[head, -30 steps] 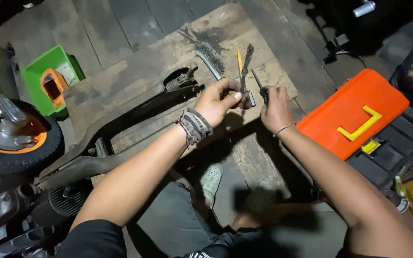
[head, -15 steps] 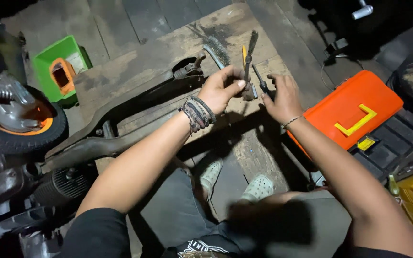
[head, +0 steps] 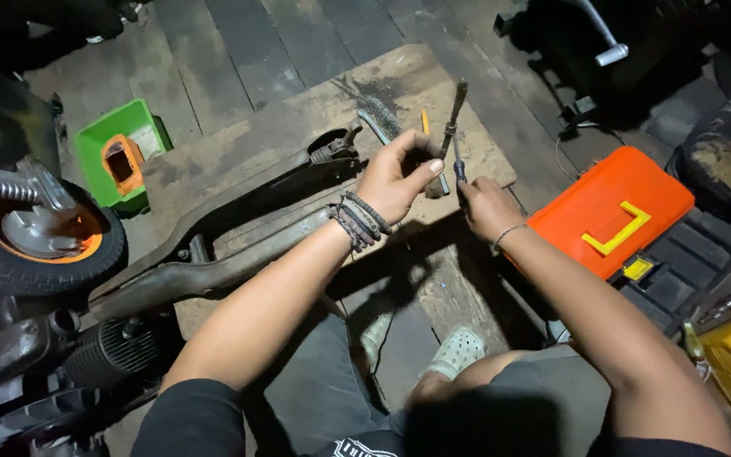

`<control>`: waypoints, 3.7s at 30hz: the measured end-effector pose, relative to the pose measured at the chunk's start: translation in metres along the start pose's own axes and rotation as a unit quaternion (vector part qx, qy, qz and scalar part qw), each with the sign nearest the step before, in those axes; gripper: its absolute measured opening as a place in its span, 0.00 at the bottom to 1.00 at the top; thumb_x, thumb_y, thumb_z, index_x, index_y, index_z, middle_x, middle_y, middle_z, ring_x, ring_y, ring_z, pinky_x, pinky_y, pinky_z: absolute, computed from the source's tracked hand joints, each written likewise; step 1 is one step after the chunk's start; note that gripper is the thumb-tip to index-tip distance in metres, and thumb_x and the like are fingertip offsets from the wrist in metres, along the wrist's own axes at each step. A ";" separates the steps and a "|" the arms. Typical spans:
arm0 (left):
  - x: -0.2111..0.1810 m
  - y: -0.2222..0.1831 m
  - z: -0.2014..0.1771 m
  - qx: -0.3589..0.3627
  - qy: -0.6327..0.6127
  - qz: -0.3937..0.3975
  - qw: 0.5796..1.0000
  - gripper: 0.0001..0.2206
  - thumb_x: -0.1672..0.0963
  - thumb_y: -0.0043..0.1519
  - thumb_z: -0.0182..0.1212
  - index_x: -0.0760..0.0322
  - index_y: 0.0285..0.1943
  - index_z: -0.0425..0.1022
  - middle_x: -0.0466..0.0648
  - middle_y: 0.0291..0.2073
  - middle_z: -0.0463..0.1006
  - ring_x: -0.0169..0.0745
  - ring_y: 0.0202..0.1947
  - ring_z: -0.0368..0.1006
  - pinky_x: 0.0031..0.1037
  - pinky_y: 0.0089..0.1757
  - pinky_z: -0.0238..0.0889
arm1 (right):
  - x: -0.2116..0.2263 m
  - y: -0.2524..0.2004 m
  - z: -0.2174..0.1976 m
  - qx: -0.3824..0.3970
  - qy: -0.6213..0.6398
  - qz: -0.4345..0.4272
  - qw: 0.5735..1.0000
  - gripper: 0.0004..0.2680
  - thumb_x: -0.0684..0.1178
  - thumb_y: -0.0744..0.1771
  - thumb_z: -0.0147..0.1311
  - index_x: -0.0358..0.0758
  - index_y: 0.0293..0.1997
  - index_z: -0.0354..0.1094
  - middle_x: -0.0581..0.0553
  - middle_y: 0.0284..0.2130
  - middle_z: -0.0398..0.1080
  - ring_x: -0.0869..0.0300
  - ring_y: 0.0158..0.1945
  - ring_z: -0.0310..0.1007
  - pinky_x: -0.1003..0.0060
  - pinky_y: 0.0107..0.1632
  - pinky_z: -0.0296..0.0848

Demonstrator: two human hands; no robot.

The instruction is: Disassembling a motorcycle frame component using a screwdriver, pliers, and a hammer.

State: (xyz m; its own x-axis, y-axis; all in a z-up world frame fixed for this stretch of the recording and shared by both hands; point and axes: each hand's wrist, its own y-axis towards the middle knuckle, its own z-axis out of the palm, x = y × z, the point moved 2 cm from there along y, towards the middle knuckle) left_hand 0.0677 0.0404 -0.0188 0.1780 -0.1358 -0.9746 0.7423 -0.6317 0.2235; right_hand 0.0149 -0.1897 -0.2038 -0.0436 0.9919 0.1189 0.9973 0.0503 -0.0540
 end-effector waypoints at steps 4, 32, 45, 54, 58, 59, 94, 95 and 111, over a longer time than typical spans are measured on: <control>0.006 0.002 0.000 -0.013 0.033 0.013 0.999 0.09 0.58 0.66 0.66 0.67 0.52 0.76 0.55 0.41 0.82 0.41 0.44 0.78 0.37 0.44 0.75 | 0.022 -0.002 -0.023 0.018 -0.020 -0.002 1.000 0.29 0.50 0.60 0.64 0.42 0.70 0.61 0.37 0.48 0.67 0.45 0.55 0.68 0.54 0.57 0.72; 0.001 -0.016 -0.008 -0.064 0.111 -0.073 0.989 0.09 0.57 0.59 0.71 0.62 0.44 0.79 0.48 0.34 0.82 0.35 0.37 0.78 0.29 0.42 0.72 | 0.097 -0.039 -0.159 -0.255 0.631 -0.027 0.732 0.09 0.44 0.71 0.59 0.26 0.51 0.71 0.33 0.38 0.74 0.54 0.41 0.77 0.61 0.41 0.77; -0.056 -0.128 -0.076 -0.074 0.333 -0.112 0.933 0.09 0.56 0.61 0.67 0.57 0.49 0.79 0.51 0.41 0.84 0.56 0.48 0.80 0.43 0.49 0.72 | 0.129 -0.055 -0.162 -0.124 0.671 -0.075 0.727 0.07 0.45 0.73 0.51 0.32 0.53 0.71 0.41 0.38 0.74 0.58 0.42 0.77 0.65 0.46 0.77; -0.096 -0.123 -0.041 -0.029 0.376 -0.059 0.924 0.10 0.54 0.63 0.62 0.60 0.49 0.77 0.54 0.44 0.84 0.62 0.51 0.78 0.48 0.50 0.71 | 0.142 -0.071 -0.186 -0.163 0.628 -0.073 0.757 0.10 0.50 0.70 0.60 0.33 0.50 0.73 0.40 0.30 0.73 0.59 0.31 0.76 0.70 0.27 0.72; -0.113 -0.143 -0.043 -0.008 0.397 -0.053 0.916 0.09 0.54 0.64 0.61 0.61 0.48 0.76 0.54 0.44 0.84 0.62 0.51 0.78 0.48 0.50 0.71 | 0.154 -0.073 -0.191 -0.168 0.617 -0.087 0.764 0.09 0.49 0.71 0.60 0.32 0.50 0.72 0.37 0.30 0.72 0.56 0.30 0.76 0.70 0.25 0.70; -0.111 -0.146 -0.049 -0.001 0.404 -0.054 0.913 0.10 0.55 0.64 0.61 0.62 0.50 0.76 0.55 0.45 0.84 0.63 0.52 0.77 0.48 0.51 0.70 | 0.161 -0.077 -0.196 -0.168 0.618 -0.089 0.763 0.10 0.48 0.70 0.61 0.32 0.51 0.72 0.37 0.30 0.72 0.56 0.30 0.77 0.70 0.25 0.71; 0.003 -0.164 -0.236 0.057 0.475 -0.281 0.832 0.20 0.55 0.67 0.54 0.67 0.68 0.70 0.61 0.57 0.77 0.62 0.60 0.72 0.48 0.58 0.65 | 0.233 0.023 -0.109 -0.080 -0.109 -0.281 0.950 0.05 0.47 0.72 0.41 0.50 0.45 0.65 0.47 0.23 0.73 0.51 0.33 0.80 0.55 0.35 0.78; 0.002 -0.167 -0.242 0.052 0.462 -0.287 0.837 0.19 0.55 0.68 0.54 0.67 0.67 0.70 0.60 0.57 0.77 0.61 0.60 0.72 0.49 0.58 0.65 | 0.220 0.028 -0.106 -0.086 -0.135 -0.264 0.951 0.05 0.47 0.71 0.42 0.52 0.44 0.66 0.50 0.23 0.73 0.54 0.33 0.80 0.57 0.35 0.78; -0.045 -0.188 -0.246 0.037 0.406 -0.278 0.870 0.14 0.57 0.69 0.52 0.65 0.61 0.73 0.60 0.53 0.78 0.63 0.56 0.75 0.51 0.54 0.68 | 0.203 0.031 -0.120 -0.072 -0.169 -0.261 0.948 0.10 0.45 0.70 0.42 0.57 0.52 0.69 0.53 0.26 0.73 0.55 0.34 0.79 0.59 0.35 0.77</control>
State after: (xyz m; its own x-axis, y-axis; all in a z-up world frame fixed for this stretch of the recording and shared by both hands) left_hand 0.0796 0.3530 -0.0140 0.2238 0.7711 -0.5961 0.8214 -0.4784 -0.3106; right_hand 0.0441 -0.0004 -0.0626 -0.5264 0.8176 -0.2334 0.8308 0.5529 0.0631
